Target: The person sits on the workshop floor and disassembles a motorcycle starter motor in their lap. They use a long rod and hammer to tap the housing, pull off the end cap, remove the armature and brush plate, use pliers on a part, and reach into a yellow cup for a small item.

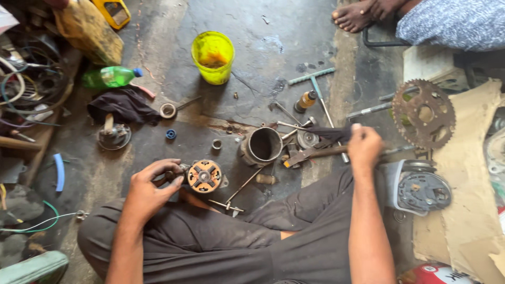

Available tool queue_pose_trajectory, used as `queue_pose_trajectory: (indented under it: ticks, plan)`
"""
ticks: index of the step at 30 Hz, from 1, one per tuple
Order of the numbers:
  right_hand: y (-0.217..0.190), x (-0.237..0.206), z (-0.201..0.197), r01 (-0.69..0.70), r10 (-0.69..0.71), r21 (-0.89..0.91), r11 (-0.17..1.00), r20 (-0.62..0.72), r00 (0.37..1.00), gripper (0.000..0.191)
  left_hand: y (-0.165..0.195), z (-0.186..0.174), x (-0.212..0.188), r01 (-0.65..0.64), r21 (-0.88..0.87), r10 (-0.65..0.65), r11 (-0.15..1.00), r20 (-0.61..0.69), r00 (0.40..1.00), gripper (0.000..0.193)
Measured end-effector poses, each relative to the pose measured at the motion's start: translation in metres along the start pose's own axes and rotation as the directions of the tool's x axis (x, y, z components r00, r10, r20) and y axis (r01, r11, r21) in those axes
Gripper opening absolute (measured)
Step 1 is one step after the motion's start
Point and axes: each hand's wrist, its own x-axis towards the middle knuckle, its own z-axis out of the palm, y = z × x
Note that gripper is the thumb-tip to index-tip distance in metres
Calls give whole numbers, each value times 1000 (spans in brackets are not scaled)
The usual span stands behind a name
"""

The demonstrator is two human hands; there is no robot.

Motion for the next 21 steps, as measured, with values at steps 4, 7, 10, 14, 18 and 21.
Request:
queue_pose_trajectory:
  ticks: [4, 7, 10, 14, 18, 21]
  plan:
    - [-27, 1, -42, 98, -153, -281, 955, -180, 972, 26, 2, 1, -1, 5, 3, -5, 1000, 17, 1000, 23]
    - [-51, -16, -40, 375, -481, -442, 815, -155, 863, 44, 4, -1, 0, -22, 62, 21, 998, 11, 1000, 23]
    - [-65, -35, -4, 298, -281, -95, 950, 157, 947, 32, 4, -2, 0, -23, 54, 23, 998, 8, 1000, 24]
    - [-65, -53, 49, 312, -161, -215, 925, 523, 837, 40, 3, -3, -2, -47, 112, 49, 993, -11, 999, 27]
    - [-60, -54, 68, 293, -81, -372, 881, 490, 868, 48, 0, -7, -6, -112, 122, 117, 986, -34, 993, 25]
    - [-62, -52, 69, 324, -107, -390, 862, 484, 868, 67, 0, -9, -8, -117, 108, 121, 987, -37, 992, 26]
